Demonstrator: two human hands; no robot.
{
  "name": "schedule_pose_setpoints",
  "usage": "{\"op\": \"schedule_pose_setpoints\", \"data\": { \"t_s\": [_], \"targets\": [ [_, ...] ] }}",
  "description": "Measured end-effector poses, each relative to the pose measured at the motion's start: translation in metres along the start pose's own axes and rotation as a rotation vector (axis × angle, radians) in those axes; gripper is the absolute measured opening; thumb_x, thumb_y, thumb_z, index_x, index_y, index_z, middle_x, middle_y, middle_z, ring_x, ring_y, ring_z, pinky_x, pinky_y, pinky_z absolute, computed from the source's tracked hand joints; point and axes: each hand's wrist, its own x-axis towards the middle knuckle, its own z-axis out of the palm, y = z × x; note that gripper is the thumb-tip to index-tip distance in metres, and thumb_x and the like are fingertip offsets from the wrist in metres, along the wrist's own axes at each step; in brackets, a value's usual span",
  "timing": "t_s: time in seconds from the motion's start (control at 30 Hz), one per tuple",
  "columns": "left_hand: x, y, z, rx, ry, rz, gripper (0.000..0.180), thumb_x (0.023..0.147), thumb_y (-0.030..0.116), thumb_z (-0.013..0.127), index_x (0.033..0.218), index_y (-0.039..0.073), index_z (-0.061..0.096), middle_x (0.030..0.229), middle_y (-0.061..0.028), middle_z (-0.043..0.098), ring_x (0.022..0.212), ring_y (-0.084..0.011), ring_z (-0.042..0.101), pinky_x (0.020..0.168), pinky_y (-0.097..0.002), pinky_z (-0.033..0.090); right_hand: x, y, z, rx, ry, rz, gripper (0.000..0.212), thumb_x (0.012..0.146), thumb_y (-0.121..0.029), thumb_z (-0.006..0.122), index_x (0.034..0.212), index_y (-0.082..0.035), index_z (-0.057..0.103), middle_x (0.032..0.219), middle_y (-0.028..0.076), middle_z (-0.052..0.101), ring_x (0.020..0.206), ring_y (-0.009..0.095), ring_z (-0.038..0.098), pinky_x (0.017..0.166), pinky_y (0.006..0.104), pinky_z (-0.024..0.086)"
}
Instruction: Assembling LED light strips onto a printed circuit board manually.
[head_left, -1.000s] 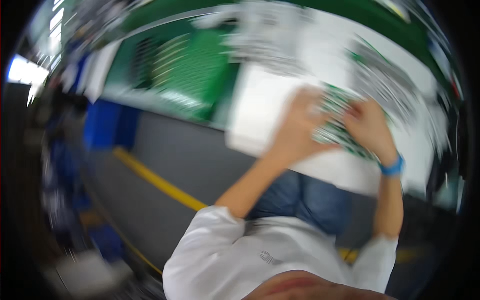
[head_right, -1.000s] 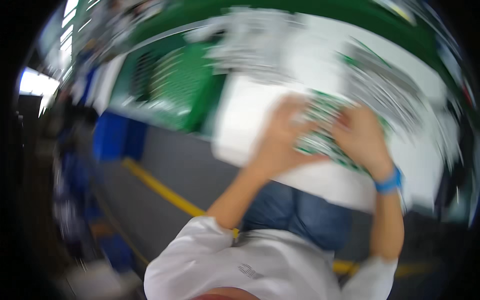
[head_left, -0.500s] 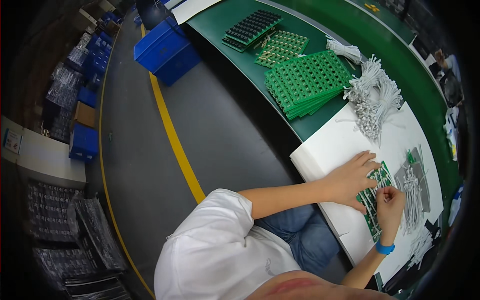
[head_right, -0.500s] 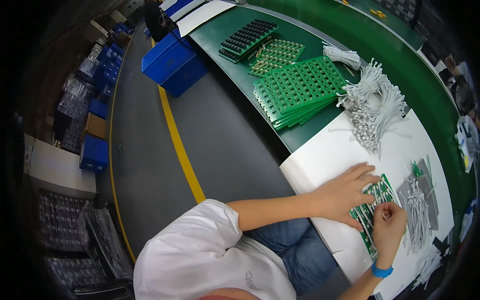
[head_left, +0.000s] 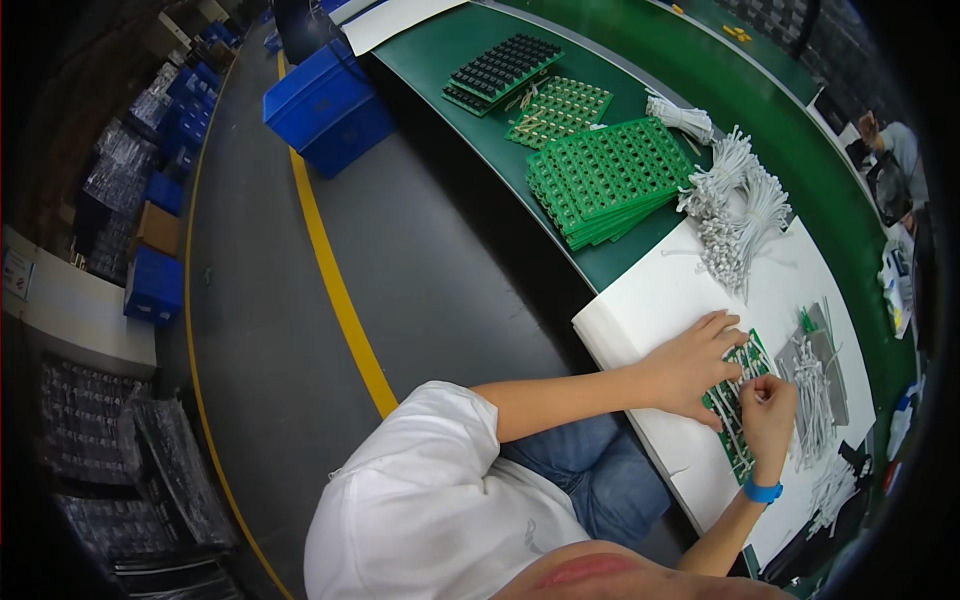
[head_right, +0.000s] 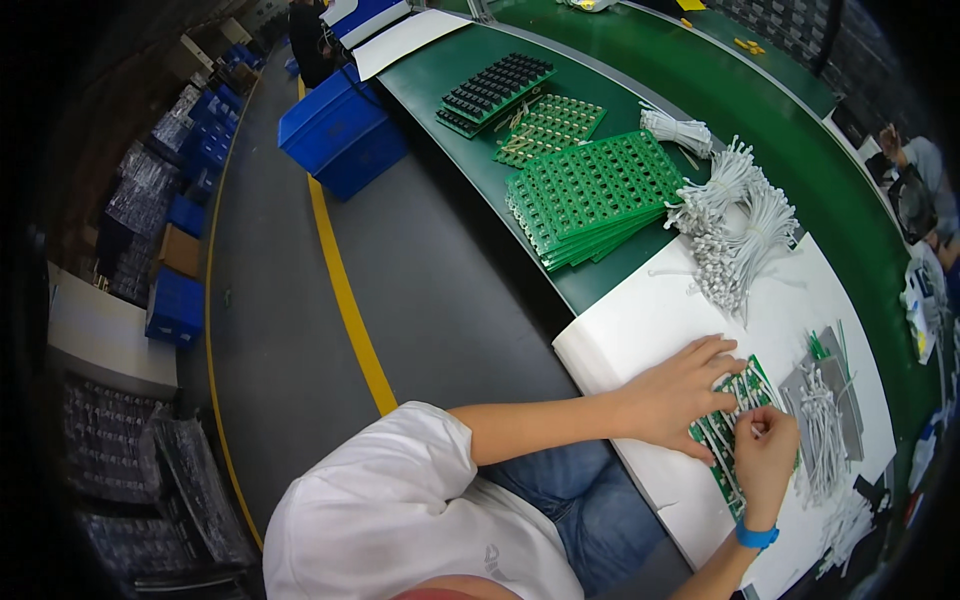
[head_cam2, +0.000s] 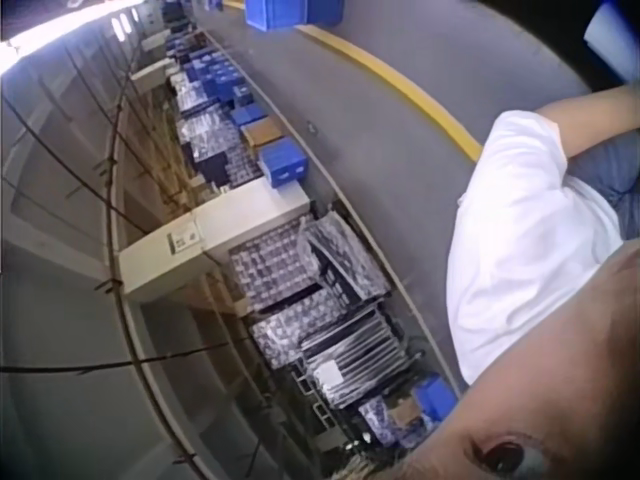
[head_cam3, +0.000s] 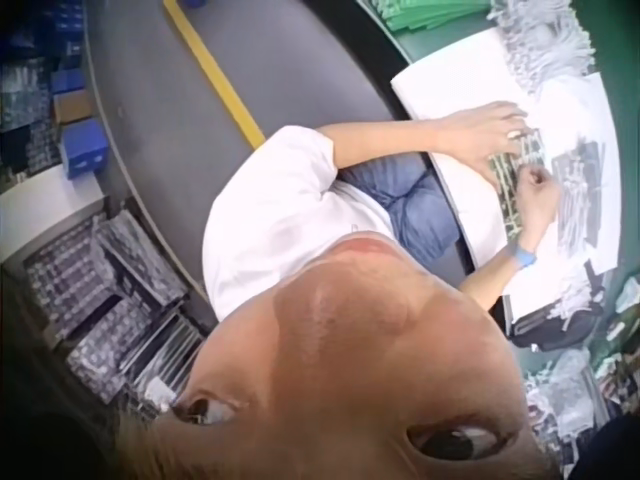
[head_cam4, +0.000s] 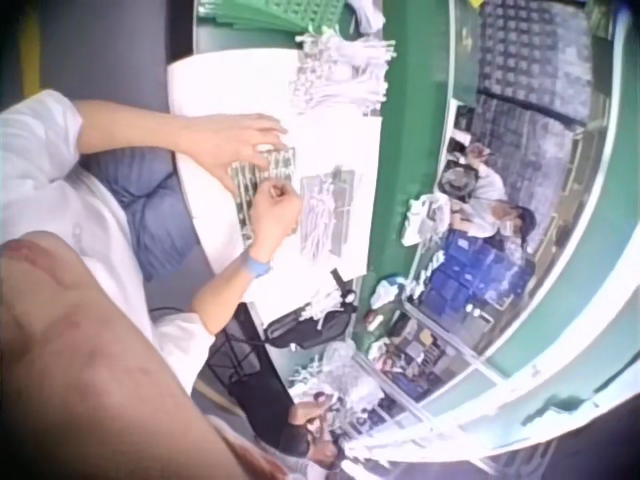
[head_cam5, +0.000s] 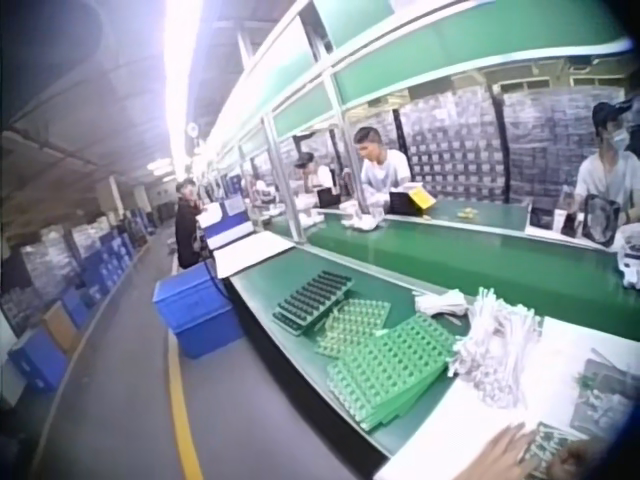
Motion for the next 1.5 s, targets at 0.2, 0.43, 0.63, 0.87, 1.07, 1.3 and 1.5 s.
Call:
{"op": "schedule_pose_setpoints", "data": {
  "t_s": [0.2, 0.43, 0.63, 0.87, 1.07, 1.3, 1.5],
  "targets": [
    [0.000, 0.000, 0.000, -0.015, 0.009, -0.002, 0.066, 0.065, 0.052, 0.093, 0.110, 0.006, 0.076, 0.149, -0.0245, 0.051, 0.147, -0.0502, 0.036, 0.126, -0.0596, 0.026, -0.005, -0.024, 0.009, -0.135, 0.114, -0.019, 0.018, 0.091, -0.011, 0.074, 0.087, 0.006, 0.068, 0.082, 0.018, 0.067, 0.073, 0.027, 0.065, 0.070, 0.0390, 0.053],
    [0.002, 0.000, 0.000, -0.029, 0.000, -0.004, 0.066, 0.064, 0.051, 0.093, 0.109, 0.006, 0.077, 0.149, -0.0245, 0.051, 0.147, -0.0499, 0.036, 0.125, -0.0597, 0.026, -0.001, -0.015, 0.002, -0.062, 0.029, 0.050, 0.018, 0.090, -0.010, 0.073, 0.085, 0.007, 0.070, 0.078, 0.018, 0.068, 0.070, 0.027, 0.067, 0.067, 0.0378, 0.053],
    [0.000, -0.003, 0.004, -0.016, 0.015, -0.001, 0.065, 0.064, 0.050, 0.094, 0.109, 0.006, 0.077, 0.149, -0.0239, 0.052, 0.147, -0.0494, 0.036, 0.125, -0.0598, 0.026, -0.002, -0.008, 0.006, 0.075, 0.070, -0.002, 0.020, 0.091, -0.009, 0.072, 0.084, 0.009, 0.069, 0.072, 0.016, 0.067, 0.066, 0.020, 0.063, 0.063, 0.0352, 0.051],
    [0.000, -0.001, 0.001, -0.026, 0.003, -0.013, 0.064, 0.063, 0.049, 0.094, 0.108, 0.006, 0.077, 0.149, -0.0235, 0.051, 0.147, -0.0491, 0.036, 0.126, -0.0593, 0.026, -0.001, -0.008, 0.009, 0.076, 0.054, 0.009, 0.017, 0.091, -0.007, 0.071, 0.084, 0.009, 0.069, 0.070, 0.014, 0.066, 0.064, 0.017, 0.060, 0.061, 0.0333, 0.049],
    [0.002, -0.001, 0.001, -0.054, 0.023, -0.012, 0.064, 0.063, 0.049, 0.093, 0.108, 0.006, 0.077, 0.149, -0.0232, 0.051, 0.147, -0.0489, 0.036, 0.126, -0.0593, 0.026, -0.008, -0.013, 0.015, 0.144, 0.161, 0.057, 0.016, 0.091, -0.005, 0.070, 0.082, 0.008, 0.068, 0.068, 0.008, 0.063, 0.062, 0.011, 0.053, 0.057, 0.0301, 0.043],
    [0.000, -0.001, 0.001, -0.029, 0.008, -0.016, 0.067, 0.064, 0.051, 0.093, 0.110, 0.005, 0.076, 0.149, -0.0235, 0.051, 0.147, -0.0490, 0.036, 0.126, -0.0587, 0.025, -0.008, -0.012, 0.014, 0.187, 0.115, 0.083, 0.015, 0.093, -0.004, 0.069, 0.081, 0.006, 0.067, 0.069, 0.003, 0.062, 0.062, 0.008, 0.050, 0.056, 0.0264, 0.039],
    [0.000, -0.002, 0.003, -0.028, 0.017, -0.014, 0.071, 0.063, 0.052, 0.093, 0.114, 0.005, 0.075, 0.149, -0.0233, 0.051, 0.148, -0.0489, 0.036, 0.125, -0.0589, 0.026, -0.013, -0.003, 0.017, 0.307, 0.071, 0.127, 0.012, 0.095, -0.004, 0.071, 0.089, 0.005, 0.066, 0.076, 0.001, 0.061, 0.065, 0.006, 0.049, 0.057, 0.0232, 0.039]
  ]
}}
